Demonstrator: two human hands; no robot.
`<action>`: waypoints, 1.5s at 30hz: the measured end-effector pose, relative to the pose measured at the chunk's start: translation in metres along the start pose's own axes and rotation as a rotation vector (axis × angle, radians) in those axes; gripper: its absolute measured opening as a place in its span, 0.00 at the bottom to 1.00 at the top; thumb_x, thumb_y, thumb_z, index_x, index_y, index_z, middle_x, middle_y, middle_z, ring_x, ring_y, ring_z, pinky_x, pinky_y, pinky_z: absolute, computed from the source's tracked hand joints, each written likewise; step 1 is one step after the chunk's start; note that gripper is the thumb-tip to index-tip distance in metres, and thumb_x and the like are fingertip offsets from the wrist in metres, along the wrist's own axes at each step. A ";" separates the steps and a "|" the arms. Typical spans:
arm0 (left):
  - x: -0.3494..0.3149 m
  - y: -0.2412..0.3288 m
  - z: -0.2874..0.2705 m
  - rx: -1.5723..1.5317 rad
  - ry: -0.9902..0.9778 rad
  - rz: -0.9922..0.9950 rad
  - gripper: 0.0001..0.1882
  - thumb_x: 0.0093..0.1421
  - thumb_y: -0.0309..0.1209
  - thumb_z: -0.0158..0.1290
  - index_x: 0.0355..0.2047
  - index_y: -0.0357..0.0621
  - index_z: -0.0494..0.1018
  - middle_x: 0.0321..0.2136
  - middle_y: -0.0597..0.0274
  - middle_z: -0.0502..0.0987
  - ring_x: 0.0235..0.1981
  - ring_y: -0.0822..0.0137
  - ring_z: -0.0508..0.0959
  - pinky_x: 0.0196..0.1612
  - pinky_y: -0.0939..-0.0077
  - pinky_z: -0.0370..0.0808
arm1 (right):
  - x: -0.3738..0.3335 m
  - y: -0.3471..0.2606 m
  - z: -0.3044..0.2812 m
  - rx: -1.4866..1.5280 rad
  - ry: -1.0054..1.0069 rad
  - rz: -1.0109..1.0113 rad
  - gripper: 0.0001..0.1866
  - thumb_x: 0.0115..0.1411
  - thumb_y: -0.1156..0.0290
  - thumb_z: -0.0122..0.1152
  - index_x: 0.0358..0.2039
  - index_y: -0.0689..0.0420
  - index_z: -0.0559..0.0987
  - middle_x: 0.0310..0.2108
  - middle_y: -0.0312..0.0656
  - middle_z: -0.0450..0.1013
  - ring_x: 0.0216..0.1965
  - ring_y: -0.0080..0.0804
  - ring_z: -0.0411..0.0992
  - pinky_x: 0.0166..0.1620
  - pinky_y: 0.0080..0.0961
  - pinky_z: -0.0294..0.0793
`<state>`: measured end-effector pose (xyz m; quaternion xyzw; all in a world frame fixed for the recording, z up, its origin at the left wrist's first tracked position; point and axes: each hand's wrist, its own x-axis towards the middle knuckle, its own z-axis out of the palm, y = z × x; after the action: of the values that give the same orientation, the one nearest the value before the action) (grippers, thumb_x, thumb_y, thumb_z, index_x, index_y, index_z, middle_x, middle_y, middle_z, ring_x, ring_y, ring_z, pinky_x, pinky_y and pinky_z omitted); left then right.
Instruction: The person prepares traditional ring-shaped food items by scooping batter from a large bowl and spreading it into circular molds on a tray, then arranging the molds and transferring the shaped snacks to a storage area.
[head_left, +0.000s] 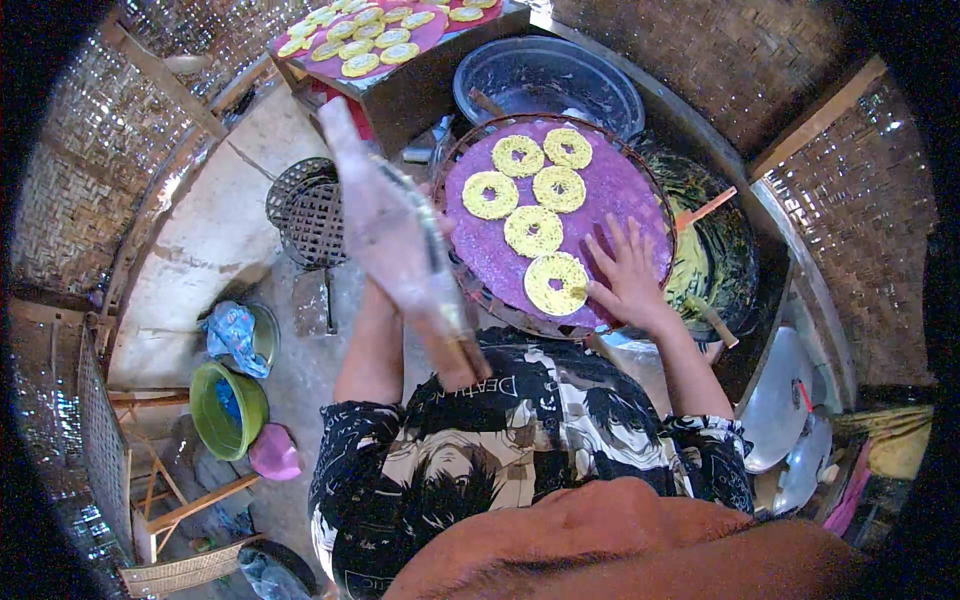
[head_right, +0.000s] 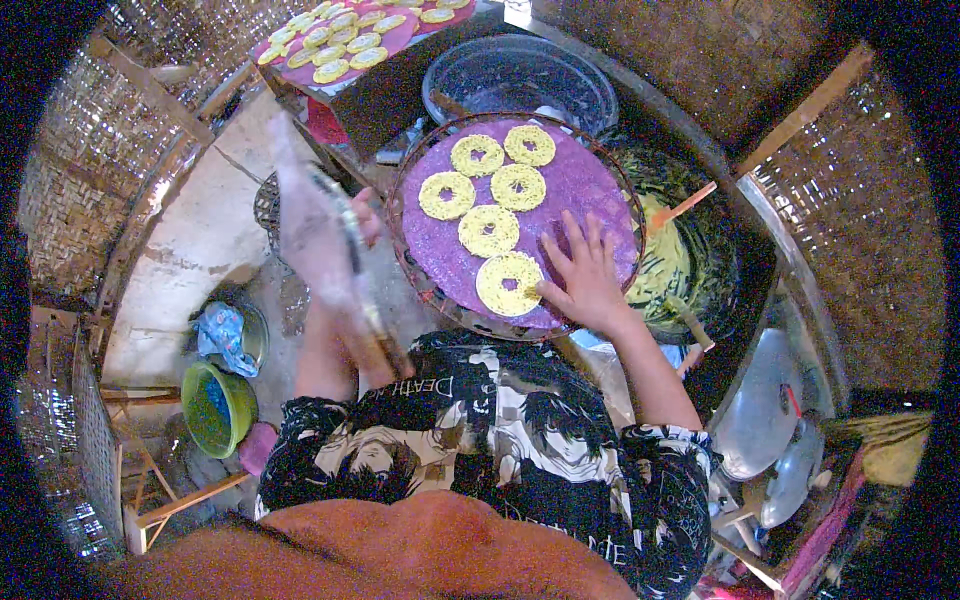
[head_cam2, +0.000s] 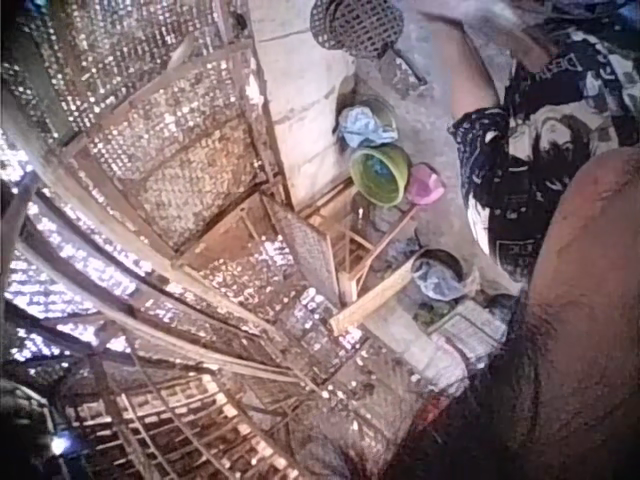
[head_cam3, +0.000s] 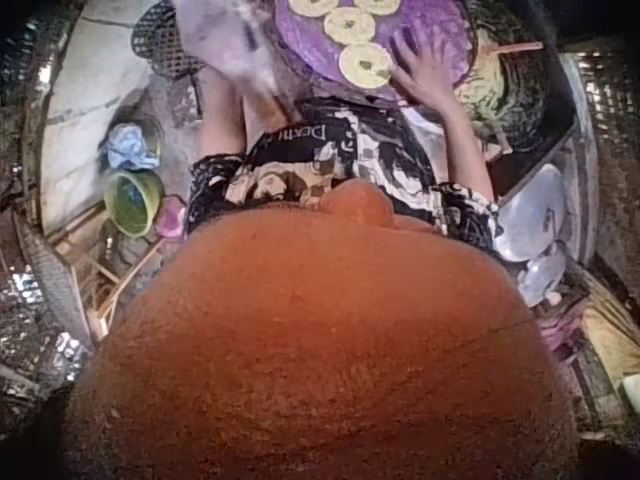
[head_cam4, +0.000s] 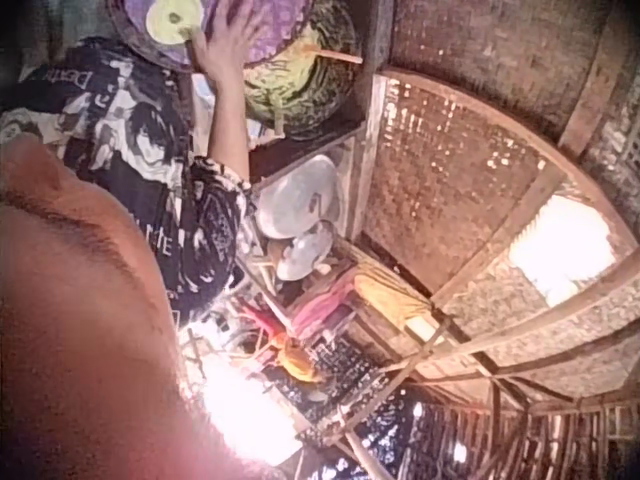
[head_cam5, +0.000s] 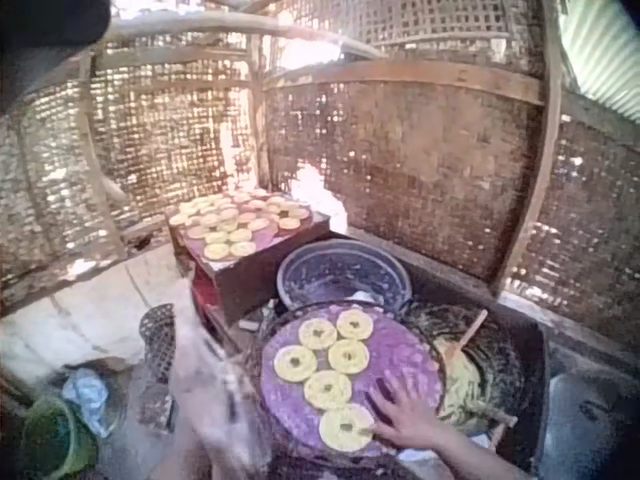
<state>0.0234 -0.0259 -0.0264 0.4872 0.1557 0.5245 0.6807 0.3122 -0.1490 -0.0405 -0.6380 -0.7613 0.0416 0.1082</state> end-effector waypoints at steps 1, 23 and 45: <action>-0.006 0.008 -0.001 -0.048 0.000 0.012 0.12 0.55 0.34 0.43 0.35 0.39 0.65 0.25 0.61 0.69 0.25 0.69 0.68 0.47 0.71 0.64 | 0.000 -0.002 0.000 -0.005 -0.035 -0.007 0.31 0.50 0.50 0.49 0.53 0.50 0.62 0.59 0.49 0.39 0.60 0.54 0.32 0.56 0.54 0.35; -0.023 0.035 0.003 0.331 0.121 0.346 0.12 0.50 0.37 0.50 0.22 0.39 0.67 0.16 0.60 0.68 0.16 0.67 0.68 0.52 0.58 0.58 | 0.012 -0.010 -0.007 0.029 -0.169 -0.147 0.33 0.49 0.45 0.47 0.55 0.42 0.59 0.60 0.46 0.37 0.61 0.52 0.30 0.57 0.52 0.30; -0.015 0.038 0.016 0.425 0.051 0.376 0.12 0.50 0.36 0.50 0.24 0.38 0.67 0.17 0.58 0.68 0.18 0.65 0.68 0.52 0.57 0.57 | 0.009 0.001 -0.014 0.027 -0.036 -0.178 0.37 0.46 0.38 0.45 0.55 0.40 0.58 0.60 0.46 0.40 0.60 0.54 0.33 0.56 0.57 0.33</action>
<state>0.0075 -0.0474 0.0084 0.6260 0.1862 0.6093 0.4497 0.3148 -0.1413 -0.0261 -0.5654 -0.8162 0.0537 0.1063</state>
